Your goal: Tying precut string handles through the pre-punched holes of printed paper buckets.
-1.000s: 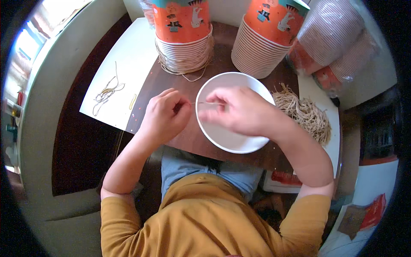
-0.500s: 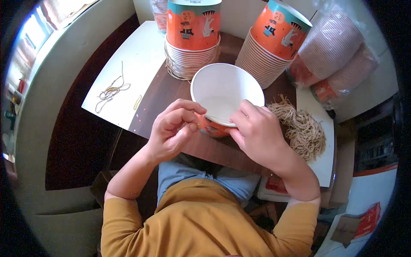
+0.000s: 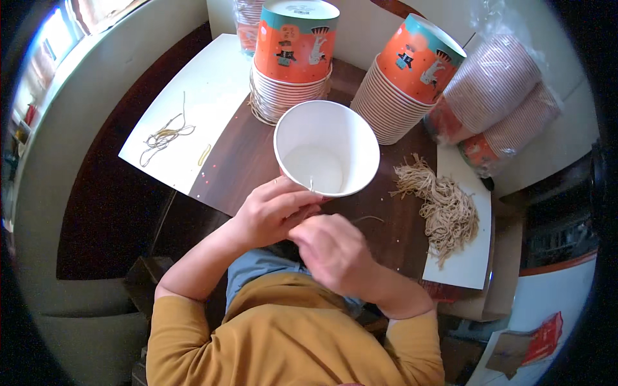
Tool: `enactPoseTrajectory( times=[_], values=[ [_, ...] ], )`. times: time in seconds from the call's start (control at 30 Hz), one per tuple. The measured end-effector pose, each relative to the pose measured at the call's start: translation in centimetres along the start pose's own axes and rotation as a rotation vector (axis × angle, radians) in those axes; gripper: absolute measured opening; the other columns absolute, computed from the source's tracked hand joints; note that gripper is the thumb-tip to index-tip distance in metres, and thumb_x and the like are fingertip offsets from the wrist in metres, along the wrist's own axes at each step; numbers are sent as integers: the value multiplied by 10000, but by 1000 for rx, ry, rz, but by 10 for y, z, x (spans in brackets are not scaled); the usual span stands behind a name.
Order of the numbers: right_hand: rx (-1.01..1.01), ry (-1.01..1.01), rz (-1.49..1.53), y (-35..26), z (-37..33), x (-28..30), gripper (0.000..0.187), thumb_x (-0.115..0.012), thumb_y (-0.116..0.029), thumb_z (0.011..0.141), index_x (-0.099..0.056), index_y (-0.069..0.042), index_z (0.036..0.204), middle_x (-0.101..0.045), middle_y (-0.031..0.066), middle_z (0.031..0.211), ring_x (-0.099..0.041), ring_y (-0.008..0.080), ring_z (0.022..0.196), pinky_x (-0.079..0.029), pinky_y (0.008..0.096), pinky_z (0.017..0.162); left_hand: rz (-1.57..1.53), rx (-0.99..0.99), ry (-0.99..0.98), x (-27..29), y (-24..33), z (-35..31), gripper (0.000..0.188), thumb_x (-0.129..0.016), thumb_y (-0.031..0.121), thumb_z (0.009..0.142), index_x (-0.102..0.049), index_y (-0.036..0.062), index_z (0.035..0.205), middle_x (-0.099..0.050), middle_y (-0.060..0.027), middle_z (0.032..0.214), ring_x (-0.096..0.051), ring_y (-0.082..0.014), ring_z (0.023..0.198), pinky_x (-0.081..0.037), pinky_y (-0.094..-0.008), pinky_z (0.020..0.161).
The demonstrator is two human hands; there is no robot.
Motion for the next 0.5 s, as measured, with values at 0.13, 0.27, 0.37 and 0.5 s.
enactPoseTrajectory(
  times=[0.13,0.27,0.37,0.5],
  values=[
    [-91,-28,132,6,5,5,134,-643,-63,765,-576,-53,880,-581,88,831,-571,262,757,-457,377,682,83,-155,15,5,-3,-9,257,-704,0,734,-645,7,983,-633,-110,885,-631,-258,785,-524,-361,705],
    [-93,16,-200,34,37,39,227,-668,-59,719,-613,-84,938,-595,85,976,-563,275,846,-425,395,775,163,-184,-26,12,-3,-12,295,-702,-4,711,-634,19,997,-644,-98,889,-626,-235,765,-513,-350,692],
    [81,-174,-126,47,43,17,216,-643,-82,732,-619,-85,946,-577,75,941,-559,250,834,-419,389,750,186,-216,-48,12,2,-6,274,-706,0,704,-631,27,967,-654,-88,888,-625,-226,742,-508,-344,680],
    [154,-91,-268,33,38,13,130,-592,-115,758,-619,-60,872,-519,40,778,-524,215,707,-408,376,669,205,-185,17,18,2,-10,244,-702,-8,695,-621,41,920,-668,-80,885,-620,-204,697,-478,-316,625]
  ],
)
Point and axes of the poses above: each hand's wrist, its own z-axis towards the middle knuckle, its own x-axis out of the back of the hand, y = z × x, the point moved 6 cm from there along z, towards the middle knuckle
